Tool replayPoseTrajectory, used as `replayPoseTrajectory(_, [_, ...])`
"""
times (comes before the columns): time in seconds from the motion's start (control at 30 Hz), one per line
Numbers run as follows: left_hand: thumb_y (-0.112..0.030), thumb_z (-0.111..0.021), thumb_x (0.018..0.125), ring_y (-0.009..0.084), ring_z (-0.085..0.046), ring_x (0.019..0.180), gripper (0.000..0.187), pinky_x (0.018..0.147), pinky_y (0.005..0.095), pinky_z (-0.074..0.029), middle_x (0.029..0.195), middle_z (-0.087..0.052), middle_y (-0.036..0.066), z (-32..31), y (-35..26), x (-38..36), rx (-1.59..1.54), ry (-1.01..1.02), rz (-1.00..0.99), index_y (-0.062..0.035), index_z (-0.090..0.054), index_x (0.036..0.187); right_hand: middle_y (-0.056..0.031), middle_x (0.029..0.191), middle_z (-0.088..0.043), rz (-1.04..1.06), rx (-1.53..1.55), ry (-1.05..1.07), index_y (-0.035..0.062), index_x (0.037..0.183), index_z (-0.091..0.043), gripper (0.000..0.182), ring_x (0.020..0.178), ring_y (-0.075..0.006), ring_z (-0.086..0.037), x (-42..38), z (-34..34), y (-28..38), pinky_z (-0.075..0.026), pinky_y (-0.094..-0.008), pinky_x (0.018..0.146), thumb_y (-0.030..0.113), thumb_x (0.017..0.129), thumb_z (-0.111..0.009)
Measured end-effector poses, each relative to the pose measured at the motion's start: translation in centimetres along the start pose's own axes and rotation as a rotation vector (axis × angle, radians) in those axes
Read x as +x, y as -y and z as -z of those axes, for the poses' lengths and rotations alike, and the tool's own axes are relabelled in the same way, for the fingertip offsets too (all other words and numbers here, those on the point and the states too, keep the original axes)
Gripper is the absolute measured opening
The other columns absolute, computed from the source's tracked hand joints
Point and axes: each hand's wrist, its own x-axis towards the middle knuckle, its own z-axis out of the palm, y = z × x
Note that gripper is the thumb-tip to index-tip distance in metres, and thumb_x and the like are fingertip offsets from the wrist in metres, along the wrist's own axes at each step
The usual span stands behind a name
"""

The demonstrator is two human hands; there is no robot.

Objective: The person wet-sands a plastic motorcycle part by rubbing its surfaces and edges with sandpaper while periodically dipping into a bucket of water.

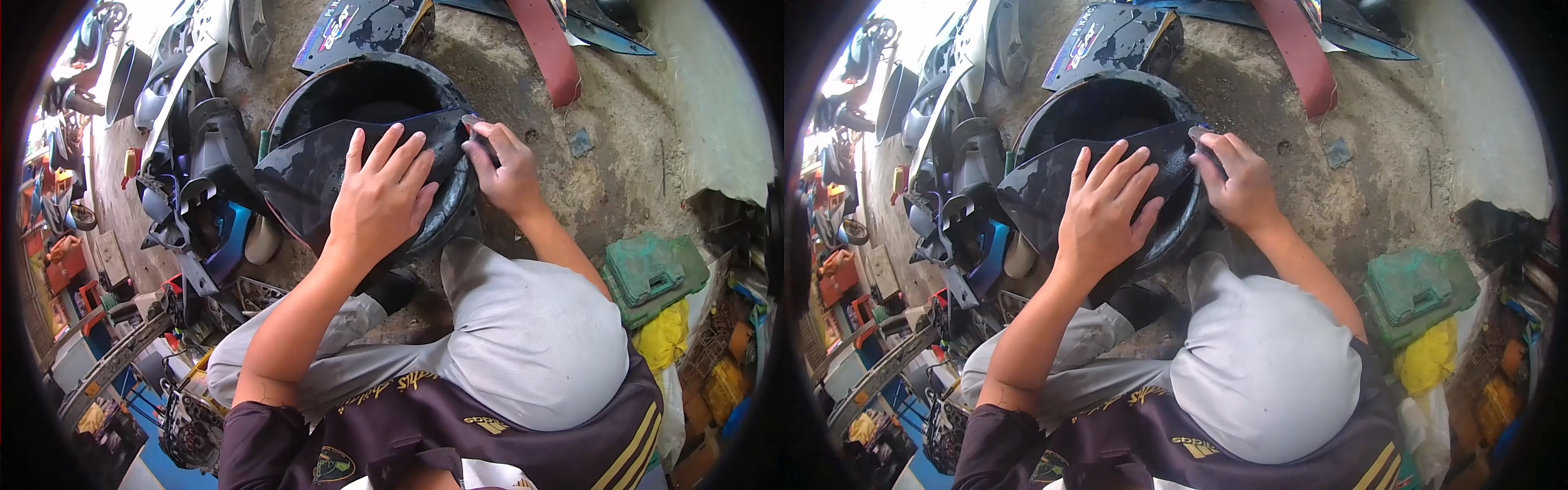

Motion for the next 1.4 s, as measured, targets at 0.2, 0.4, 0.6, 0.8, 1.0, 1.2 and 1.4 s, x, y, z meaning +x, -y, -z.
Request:
replayPoseTrajectory(0.2, [-0.024,-0.081,0.092,0.0316,-0.056,0.146,0.040,0.126,0.0634,-0.035,0.144,-0.069,0.007,0.0,0.0,0.0,-0.006,0.006,0.001,-0.0094,-0.075,0.129,-0.0199,0.108,-0.079,0.068,0.000,-0.025,0.0030,0.116,-0.072,0.018,0.095,-0.0409,-0.078,0.3,0.1,-2.4,-0.063,-0.0465,0.079,0.008,0.099,-0.073])
replayPoseTrajectory(0.4, [-0.029,-0.078,0.094,0.0330,-0.055,0.144,0.042,0.123,0.0656,-0.037,0.146,-0.064,0.009,-0.2,0.3,-0.1,0.016,0.009,-0.030,-0.0089,-0.073,0.130,-0.0185,0.106,-0.080,-0.060,-0.038,-0.003,0.0056,0.114,-0.072,0.014,0.093,-0.0409,-0.078,1.0,0.5,-2.7,-0.063,-0.0450,0.080,0.009,0.100,-0.074])
replayPoseTrajectory(0.6, [-0.026,-0.081,0.092,0.0312,-0.056,0.146,0.040,0.126,0.0626,-0.035,0.144,-0.068,0.007,0.0,0.1,0.0,-0.005,0.013,0.002,-0.0098,-0.075,0.129,-0.0192,0.105,-0.082,-0.035,0.026,-0.116,0.0020,0.113,-0.074,0.014,0.094,-0.0336,-0.082,-0.3,-0.3,-2.1,-0.063,-0.0379,0.079,0.009,0.102,-0.076])
replayPoseTrajectory(0.8, [-0.026,-0.081,0.093,0.0313,-0.055,0.146,0.041,0.125,0.0625,-0.036,0.145,-0.068,0.007,0.2,0.1,0.1,0.005,0.029,0.001,-0.0099,-0.075,0.130,-0.0198,0.105,-0.080,-0.001,0.005,-0.099,0.0046,0.114,-0.073,0.013,0.093,-0.0389,-0.079,0.2,-0.9,-1.6,-0.063,-0.0442,0.077,0.006,0.101,-0.070])
replayPoseTrajectory(1.0, [-0.029,-0.079,0.095,0.0320,-0.054,0.147,0.044,0.126,0.0626,-0.034,0.148,-0.066,0.007,0.3,0.2,0.3,0.024,0.068,-0.002,-0.0121,-0.073,0.135,-0.0192,0.102,-0.081,0.033,-0.020,-0.082,0.0047,0.113,-0.073,0.014,0.090,-0.0390,-0.079,-0.2,-1.1,-1.8,-0.063,-0.0455,0.076,0.006,0.100,-0.070])
replayPoseTrajectory(1.2, [-0.031,-0.072,0.097,0.0306,-0.049,0.147,0.057,0.120,0.0579,-0.035,0.164,-0.054,0.003,1.0,0.1,1.0,0.091,0.170,-0.030,-0.0231,-0.063,0.153,-0.0207,0.100,-0.079,-0.006,-0.054,-0.035,0.0051,0.113,-0.074,0.014,0.089,-0.0408,-0.078,0.5,-0.9,-1.2,-0.062,-0.0474,0.074,0.008,0.100,-0.070])
replayPoseTrajectory(1.4, [-0.031,-0.070,0.098,0.0311,-0.047,0.148,0.059,0.120,0.0591,-0.035,0.167,-0.051,-0.001,0.8,-0.3,1.0,0.127,0.177,-0.046,-0.0262,-0.060,0.157,-0.0214,0.097,-0.078,-0.047,-0.004,-0.110,0.0063,0.110,-0.074,0.011,0.088,-0.0425,-0.077,1.2,-1.4,-1.5,-0.060,-0.0489,0.071,0.008,0.100,-0.070])
